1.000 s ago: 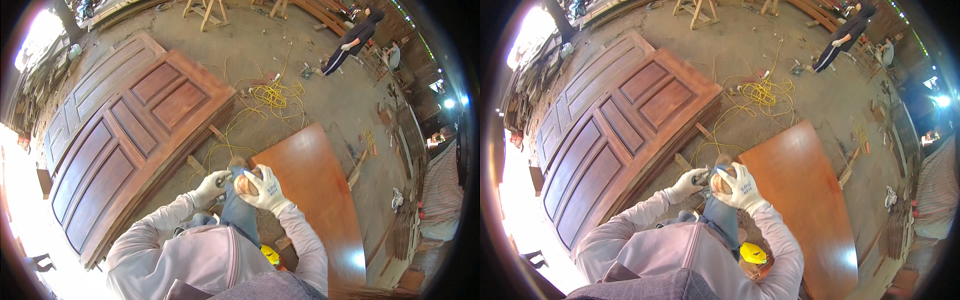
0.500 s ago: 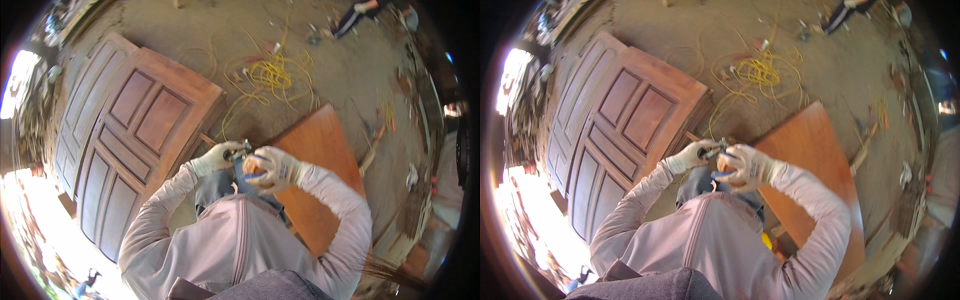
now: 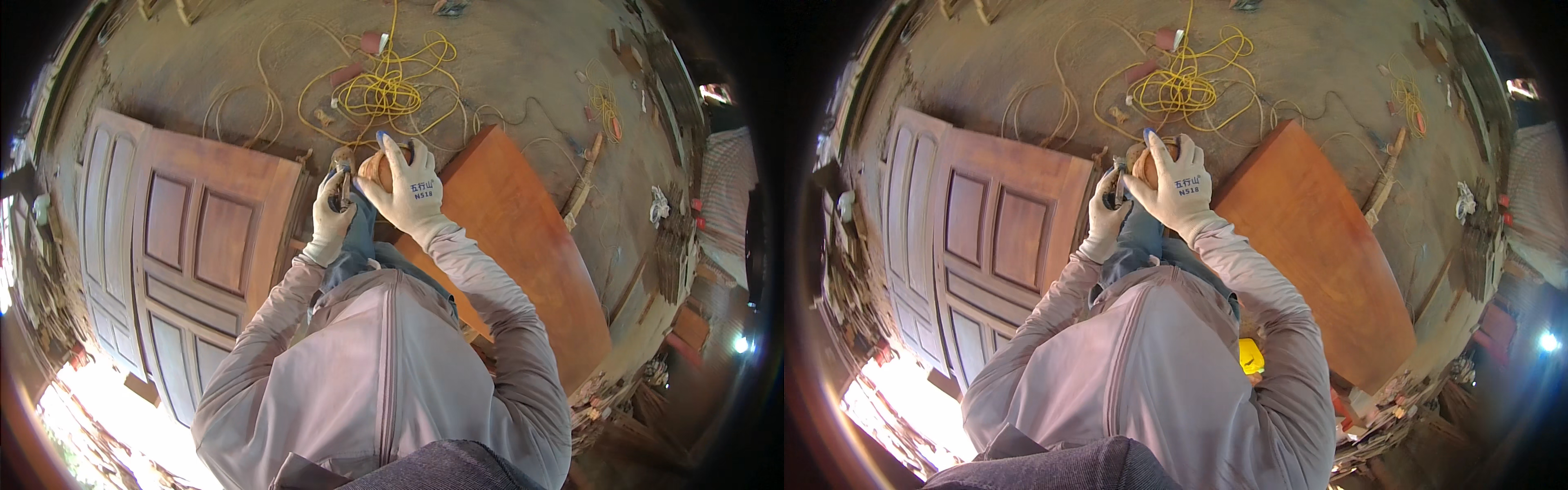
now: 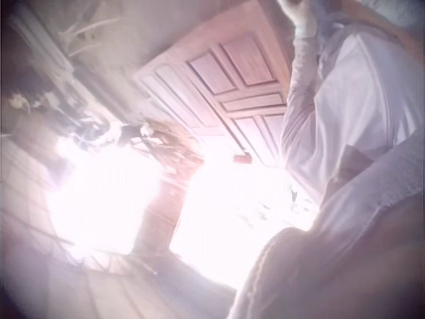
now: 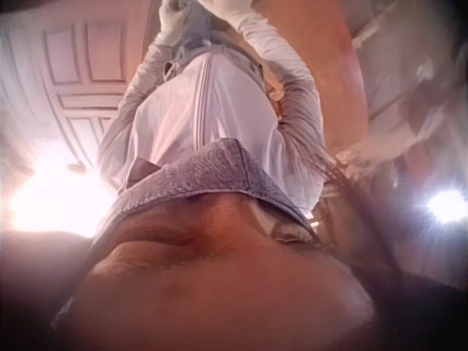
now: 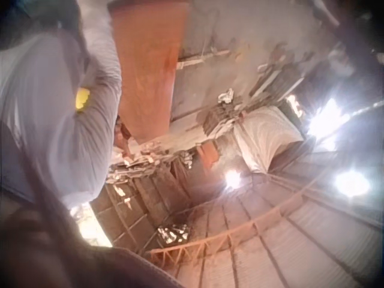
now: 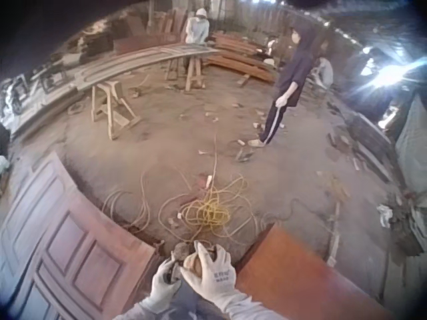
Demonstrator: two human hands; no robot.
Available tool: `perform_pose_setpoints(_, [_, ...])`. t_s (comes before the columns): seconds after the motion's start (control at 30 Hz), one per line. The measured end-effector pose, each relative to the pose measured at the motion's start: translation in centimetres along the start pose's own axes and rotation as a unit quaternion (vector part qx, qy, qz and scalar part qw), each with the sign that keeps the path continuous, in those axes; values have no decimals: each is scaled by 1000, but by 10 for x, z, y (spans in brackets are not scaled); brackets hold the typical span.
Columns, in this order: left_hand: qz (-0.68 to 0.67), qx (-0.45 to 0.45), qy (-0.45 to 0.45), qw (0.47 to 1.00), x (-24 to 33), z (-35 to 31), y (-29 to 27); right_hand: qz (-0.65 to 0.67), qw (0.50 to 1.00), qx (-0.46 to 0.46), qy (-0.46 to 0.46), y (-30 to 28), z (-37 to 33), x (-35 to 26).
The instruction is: The person uses a spray gun to apply a reddish-brown finish to a large wooden door. They refill the spray gun container from a yellow jug and continue spraying the door surface while other workers move and sand nearby doors.
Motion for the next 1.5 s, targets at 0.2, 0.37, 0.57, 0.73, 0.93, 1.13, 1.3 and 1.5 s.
perform_pose_setpoints(0.2, [6, -46, 7, 999, 11, 109, -9, -112, 950, -209, -204, -15, 103, -12])
perform_pose_setpoints(0.37, [108, 104, 20, 988, 35, 172, 8, -129, 980, -144, 45, -8, 191, 10])
perform_pose_setpoints(0.57, [35, 59, 8, 998, 13, 218, 62, -168, 907, -135, -363, -19, 227, 2])
perform_pose_setpoints(0.73, [-57, 43, -20, 997, 13, 244, 103, -113, 773, -221, -584, -20, 243, 33])
perform_pose_setpoints(0.93, [-39, 349, -135, 926, -4, 243, 143, -193, 905, -157, -346, 25, 328, 62])
perform_pose_setpoints(1.13, [-45, 391, -100, 914, -25, 223, 139, -103, 695, -221, -676, 38, 287, 20])
perform_pose_setpoints(1.3, [-5, 537, -128, 834, -53, 177, 119, 8, 610, -239, -756, 69, 251, -21])
perform_pose_setpoints(1.5, [-18, 648, -227, 727, -95, 125, 80, 158, 637, -394, -643, 190, 253, -96])
Point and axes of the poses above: each hand's wrist, its own z-axis towards the middle knuckle, its own y-axis out of the palm, x = y × z, the point moved 9 cm from there along z, towards the middle knuckle, and after that the axes turned 8 degrees about y, right-handed, at the moved point
